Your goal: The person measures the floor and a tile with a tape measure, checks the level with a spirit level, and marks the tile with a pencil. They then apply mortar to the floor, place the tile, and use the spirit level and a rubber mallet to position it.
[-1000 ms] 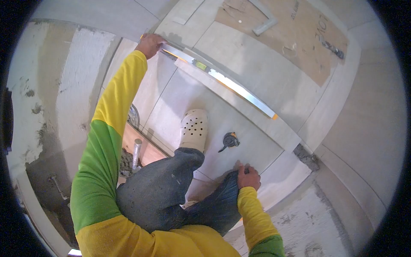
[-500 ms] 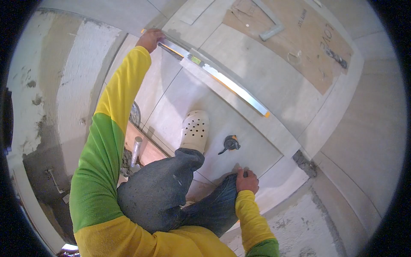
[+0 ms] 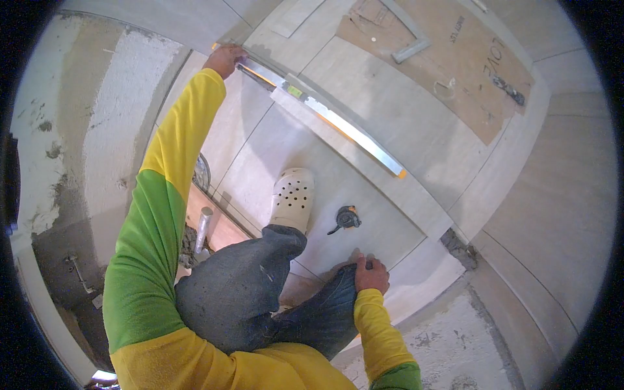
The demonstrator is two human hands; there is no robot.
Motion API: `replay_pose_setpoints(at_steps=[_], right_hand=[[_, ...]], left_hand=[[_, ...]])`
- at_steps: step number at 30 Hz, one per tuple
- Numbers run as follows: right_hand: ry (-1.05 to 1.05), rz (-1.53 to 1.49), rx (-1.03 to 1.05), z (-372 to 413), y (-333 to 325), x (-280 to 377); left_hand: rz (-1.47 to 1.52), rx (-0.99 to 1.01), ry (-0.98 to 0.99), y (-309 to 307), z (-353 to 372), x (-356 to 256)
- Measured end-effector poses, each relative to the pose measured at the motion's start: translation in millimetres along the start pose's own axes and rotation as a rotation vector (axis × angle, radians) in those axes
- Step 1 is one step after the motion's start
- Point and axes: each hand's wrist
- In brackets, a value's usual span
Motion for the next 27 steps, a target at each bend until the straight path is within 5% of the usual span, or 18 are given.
replay_pose_setpoints(at_steps=[27], right_hand=[[-0.027, 0.017, -0.034, 0, 0, 1]], left_hand=[[-0.024, 0.137, -0.073, -15, -2, -9]])
Point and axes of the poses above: each hand's wrist, its own z-axis away from the middle knuckle, its own y-axis out of the palm, x = y × z, and after that the axes turned 15 degrees about -y, right-handed
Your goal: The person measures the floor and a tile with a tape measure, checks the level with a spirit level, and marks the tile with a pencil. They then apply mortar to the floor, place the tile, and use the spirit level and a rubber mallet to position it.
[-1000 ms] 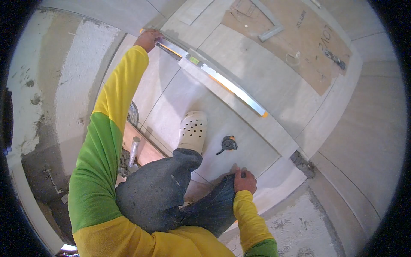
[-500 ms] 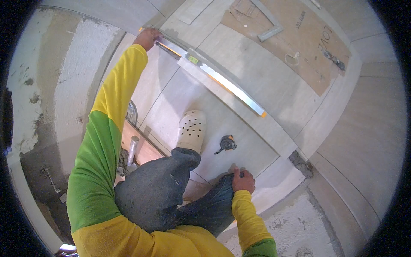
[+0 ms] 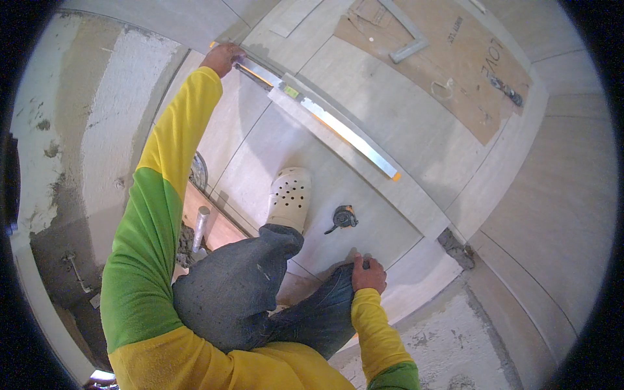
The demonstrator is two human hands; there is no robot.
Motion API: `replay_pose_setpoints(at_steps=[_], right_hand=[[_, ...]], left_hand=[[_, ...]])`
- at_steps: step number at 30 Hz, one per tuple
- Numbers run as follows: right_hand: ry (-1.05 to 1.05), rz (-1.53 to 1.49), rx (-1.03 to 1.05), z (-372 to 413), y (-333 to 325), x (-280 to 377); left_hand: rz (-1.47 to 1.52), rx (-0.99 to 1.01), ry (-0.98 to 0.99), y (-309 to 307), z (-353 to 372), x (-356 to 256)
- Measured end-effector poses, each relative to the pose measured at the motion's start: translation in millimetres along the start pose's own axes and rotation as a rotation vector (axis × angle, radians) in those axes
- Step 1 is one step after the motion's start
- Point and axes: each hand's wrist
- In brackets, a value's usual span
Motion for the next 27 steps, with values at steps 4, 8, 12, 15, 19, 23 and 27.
replay_pose_setpoints(at_steps=[4, 8, 12, 15, 19, 23, 27], right_hand=[[0.022, 0.002, 0.018, 5, -5, 4], [0.023, 0.007, 0.005, 4, -2, 2], [0.026, 0.007, 0.014, 3, -2, 3], [0.028, -0.001, -0.016, 2, 1, 1], [0.021, -0.011, -0.033, -1, 7, -5], [0.012, -0.055, 0.057, 1, -2, -6], [0.036, -0.051, 0.046, 1, -7, 0]], left_hand=[[-0.021, -0.009, -0.004, 5, 1, 2], [0.004, -0.058, 0.052, 12, -3, 9], [0.012, -0.050, 0.044, 9, -2, 6], [0.015, -0.046, 0.014, 5, -1, 3], [0.004, -0.039, 0.029, 4, -1, 5], [-0.085, -0.098, 0.083, 7, 2, 3], [-0.009, -0.041, 0.062, 15, -6, 8]])
Point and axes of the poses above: each hand's wrist, its own z-axis away from the middle knuckle, its own y-axis out of the palm, x = y × z, and after that the axes turned 15 degrees about -y, right-handed
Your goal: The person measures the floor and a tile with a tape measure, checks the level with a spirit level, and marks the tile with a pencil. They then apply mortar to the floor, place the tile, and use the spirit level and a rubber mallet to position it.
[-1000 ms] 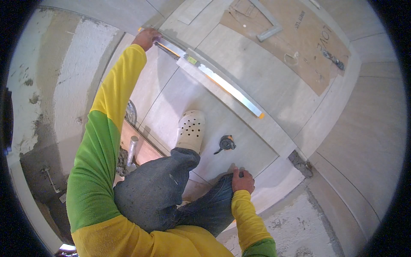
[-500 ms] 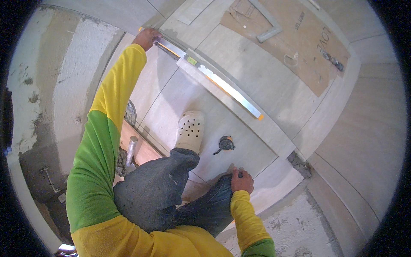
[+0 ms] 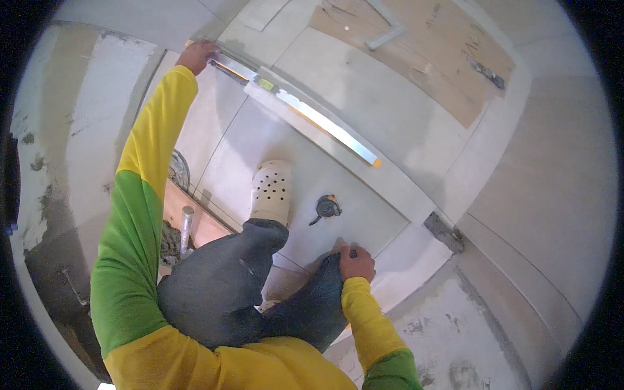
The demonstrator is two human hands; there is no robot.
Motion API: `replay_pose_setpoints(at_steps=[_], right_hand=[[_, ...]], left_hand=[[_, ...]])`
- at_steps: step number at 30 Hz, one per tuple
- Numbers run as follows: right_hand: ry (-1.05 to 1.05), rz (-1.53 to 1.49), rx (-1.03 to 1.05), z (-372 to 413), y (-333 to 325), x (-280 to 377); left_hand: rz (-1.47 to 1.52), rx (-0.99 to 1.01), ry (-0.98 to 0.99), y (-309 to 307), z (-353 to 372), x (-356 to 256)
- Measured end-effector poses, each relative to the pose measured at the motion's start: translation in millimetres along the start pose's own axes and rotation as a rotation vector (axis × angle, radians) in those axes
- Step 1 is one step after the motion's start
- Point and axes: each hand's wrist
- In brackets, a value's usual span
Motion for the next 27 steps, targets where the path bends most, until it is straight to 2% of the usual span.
replay_pose_setpoints(at_steps=[6, 8, 12, 14, 17, 27], right_hand=[[-0.009, 0.044, -0.013, 2, 1, 0], [-0.009, 0.035, 0.013, 2, 0, 2], [-0.017, -0.011, 0.023, 0, 0, 2], [-0.022, -0.030, 0.025, -1, 2, 1], [-0.042, 0.024, -0.029, 1, 5, -2], [-0.021, 0.032, -0.018, -1, 2, 1]], left_hand=[[0.004, 0.025, -0.070, -6, 4, -2], [0.012, 0.023, 0.000, -10, 5, -2], [0.071, -0.012, -0.021, -8, 3, 0], [0.056, -0.020, 0.070, -9, 0, 3], [0.007, 0.047, 0.028, -5, -2, 4], [0.013, 0.028, 0.068, -2, -6, 8]])
Point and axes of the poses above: each hand's wrist, its own z-axis away from the middle knuckle, its own y-axis out of the palm, x = y × z, and after that the axes turned 15 degrees about -y, right-handed
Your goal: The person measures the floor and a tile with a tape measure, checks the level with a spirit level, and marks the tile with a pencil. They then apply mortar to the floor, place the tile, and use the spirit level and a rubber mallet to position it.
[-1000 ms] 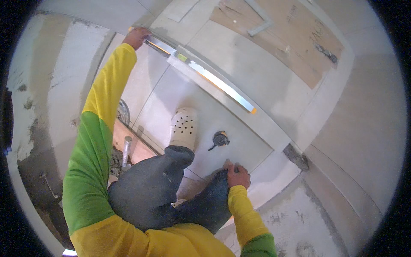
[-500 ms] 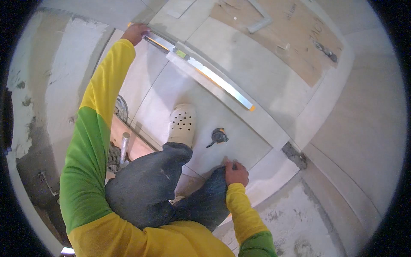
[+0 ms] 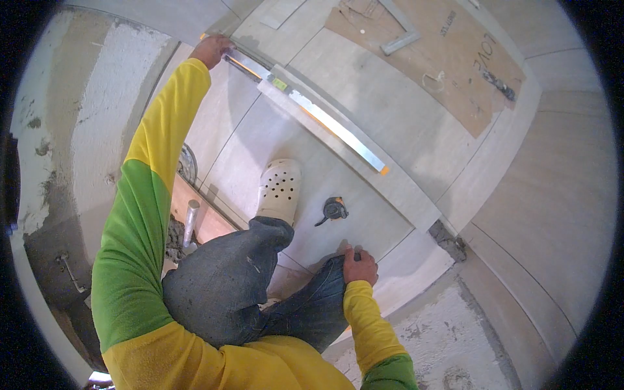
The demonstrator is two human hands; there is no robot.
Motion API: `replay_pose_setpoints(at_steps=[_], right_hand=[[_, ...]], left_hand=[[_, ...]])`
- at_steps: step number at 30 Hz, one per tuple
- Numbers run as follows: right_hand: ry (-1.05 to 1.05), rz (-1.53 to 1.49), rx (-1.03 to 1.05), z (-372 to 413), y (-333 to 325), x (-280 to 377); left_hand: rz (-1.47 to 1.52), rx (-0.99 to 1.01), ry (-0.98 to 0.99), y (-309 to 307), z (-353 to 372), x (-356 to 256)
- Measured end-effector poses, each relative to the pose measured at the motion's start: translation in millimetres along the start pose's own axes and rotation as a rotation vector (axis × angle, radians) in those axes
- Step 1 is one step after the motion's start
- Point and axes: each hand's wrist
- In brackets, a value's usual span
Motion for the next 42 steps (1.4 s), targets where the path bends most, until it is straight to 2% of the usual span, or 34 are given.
replay_pose_setpoints(at_steps=[9, 15, 20, 22, 23, 24, 26, 27, 28, 31, 34, 37, 42], right_hand=[[-0.009, 0.003, 0.007, -4, 3, -4], [-0.002, -0.002, 0.019, -1, 6, -8], [0.013, -0.011, 0.015, -2, 5, -6], [-0.021, -0.094, 0.047, 1, -3, -5], [-0.013, -0.084, 0.051, 0, -2, -8], [0.010, -0.075, 0.052, -1, 0, -10], [0.027, -0.076, 0.059, 0, -6, -7], [0.021, -0.118, 0.099, 1, -15, -4], [0.018, -0.115, 0.089, 2, -12, -7], [0.073, -0.115, 0.123, 5, -20, -7], [0.015, -0.118, 0.052, 10, -13, -14], [0.008, -0.114, 0.045, 11, -10, -18], [0.021, -0.126, 0.070, 12, -18, -17]], left_hand=[[0.017, -0.034, -0.017, -4, 2, -3], [0.022, 0.028, -0.124, -8, 9, -10], [-0.046, 0.001, 0.009, -1, 4, 1], [-0.086, -0.060, 0.087, 24, -4, 29], [-0.094, 0.091, -0.042, 12, -5, 19], [-0.166, 0.028, 0.035, 20, -5, 29], [-0.233, 0.037, 0.065, 7, 4, 1], [-0.204, 0.024, 0.108, 19, 1, 8], [-0.136, 0.034, 0.067, 16, 4, -7], [0.002, -0.026, 0.166, 20, 20, -54], [-0.019, 0.060, 0.145, -14, 56, -149], [-0.024, 0.009, 0.280, -17, 82, -203], [-0.007, 0.093, 0.287, -23, 117, -275]])
Point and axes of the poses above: each hand's wrist, its own z-axis away from the middle knuckle, its own y-axis out of the palm, x = y × z, and after that the axes turned 15 degrees about -y, right-handed
